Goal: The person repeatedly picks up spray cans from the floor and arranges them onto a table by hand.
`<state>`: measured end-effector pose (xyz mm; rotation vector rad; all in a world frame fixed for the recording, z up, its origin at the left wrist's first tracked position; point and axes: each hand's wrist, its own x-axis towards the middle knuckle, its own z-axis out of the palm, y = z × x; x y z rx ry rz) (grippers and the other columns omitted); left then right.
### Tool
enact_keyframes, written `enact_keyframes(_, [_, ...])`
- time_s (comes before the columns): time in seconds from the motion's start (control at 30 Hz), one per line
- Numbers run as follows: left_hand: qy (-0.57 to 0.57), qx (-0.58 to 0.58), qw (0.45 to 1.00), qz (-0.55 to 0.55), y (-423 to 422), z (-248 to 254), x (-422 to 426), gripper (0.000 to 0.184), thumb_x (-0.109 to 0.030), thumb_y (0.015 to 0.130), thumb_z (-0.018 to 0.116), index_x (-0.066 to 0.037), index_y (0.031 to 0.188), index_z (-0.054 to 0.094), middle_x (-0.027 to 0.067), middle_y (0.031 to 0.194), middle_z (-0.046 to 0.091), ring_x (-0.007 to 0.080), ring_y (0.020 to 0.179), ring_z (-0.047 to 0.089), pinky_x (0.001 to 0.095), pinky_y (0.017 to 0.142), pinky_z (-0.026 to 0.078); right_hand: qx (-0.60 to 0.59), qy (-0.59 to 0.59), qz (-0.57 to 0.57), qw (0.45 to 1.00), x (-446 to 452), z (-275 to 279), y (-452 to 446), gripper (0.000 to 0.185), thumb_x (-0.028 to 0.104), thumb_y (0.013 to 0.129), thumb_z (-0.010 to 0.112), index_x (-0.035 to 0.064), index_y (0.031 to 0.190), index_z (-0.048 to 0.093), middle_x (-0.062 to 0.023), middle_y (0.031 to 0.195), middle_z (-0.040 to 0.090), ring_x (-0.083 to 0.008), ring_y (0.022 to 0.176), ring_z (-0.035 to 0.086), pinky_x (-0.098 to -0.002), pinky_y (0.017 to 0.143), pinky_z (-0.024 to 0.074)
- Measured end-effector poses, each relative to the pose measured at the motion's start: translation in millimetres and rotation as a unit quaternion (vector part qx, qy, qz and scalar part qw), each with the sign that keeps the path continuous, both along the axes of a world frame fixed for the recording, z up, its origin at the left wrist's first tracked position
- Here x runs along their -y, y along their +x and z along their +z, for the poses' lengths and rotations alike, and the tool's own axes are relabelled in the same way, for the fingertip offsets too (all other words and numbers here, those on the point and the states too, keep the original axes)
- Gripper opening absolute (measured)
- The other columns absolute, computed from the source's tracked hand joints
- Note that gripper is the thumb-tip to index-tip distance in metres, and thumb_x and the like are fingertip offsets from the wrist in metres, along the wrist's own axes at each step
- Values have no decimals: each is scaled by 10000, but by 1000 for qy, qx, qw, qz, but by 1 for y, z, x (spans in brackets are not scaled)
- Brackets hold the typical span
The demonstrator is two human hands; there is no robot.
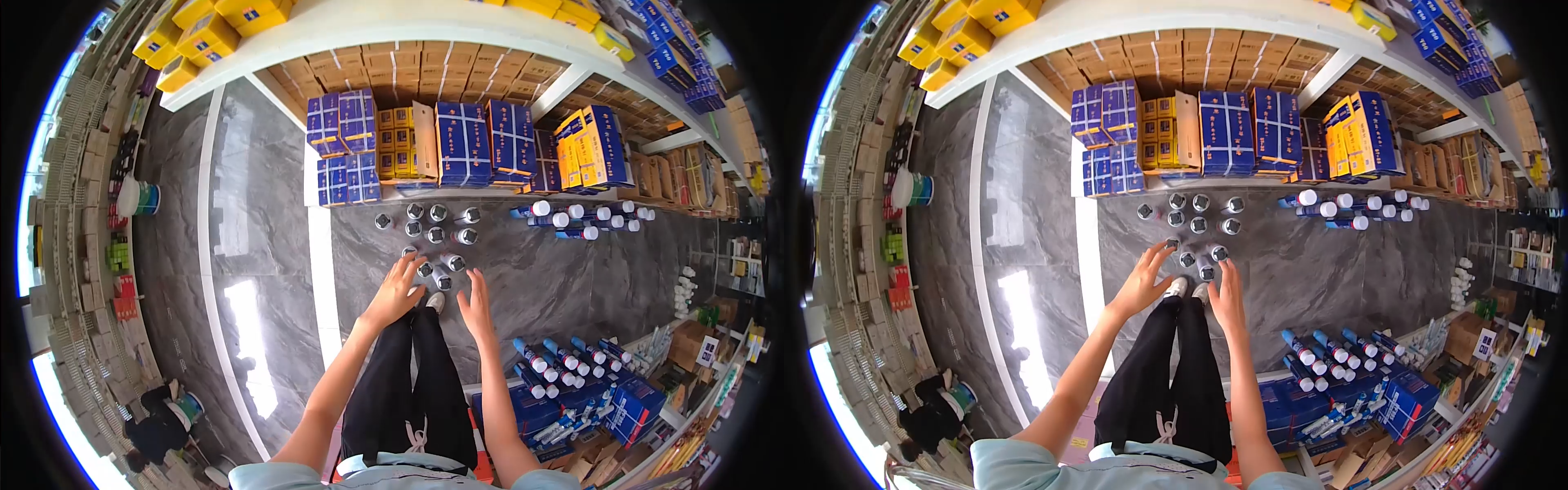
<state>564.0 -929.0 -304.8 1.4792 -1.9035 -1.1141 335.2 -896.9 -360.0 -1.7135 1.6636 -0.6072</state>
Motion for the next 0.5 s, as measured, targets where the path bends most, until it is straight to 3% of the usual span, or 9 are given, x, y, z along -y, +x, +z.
enact_keyframes(0.07, [18, 1, 999, 28, -1, -59, -8, 623, -76, 820, 673, -41, 1392, 430, 220, 1418, 423, 421, 1291, 451, 475, 1076, 401, 28, 2, 43, 999, -1, -60, 6, 570, 32, 886, 623, 32, 1408, 396, -220, 1450, 410, -404, 1356, 394, -448, 1103, 368])
enact_keyframes(0.27, [69, -5, 992, 105, 7, -165, -10, 592, -31, 811, 648, -19, 1363, 433, 213, 1352, 470, 425, 1244, 480, 460, 1039, 427, 9, 64, 110, 992, 1, -139, 27, 529, 53, 879, 603, -13, 1367, 409, -257, 1412, 430, -428, 1301, 433, -478, 1082, 388])
enact_keyframes(0.47, [49, 97, 972, 210, 31, -280, 17, 651, -16, 781, 686, -47, 1376, 424, 225, 1330, 465, 433, 1220, 481, 451, 1022, 435, 31, 101, 118, 987, 0, -222, 40, 513, 59, 903, 576, 1, 1381, 402, -251, 1414, 428, -422, 1322, 418, -473, 1101, 378])
enact_keyframes(0.5, [58, 144, 967, 202, 38, -306, 21, 750, -42, 749, 718, -73, 1418, 379, 227, 1382, 407, 432, 1270, 428, 518, 1056, 398, 48, 104, 106, 988, 1, -231, 45, 498, 57, 912, 571, 1, 1379, 407, -241, 1424, 425, -398, 1333, 421, -459, 1101, 377])
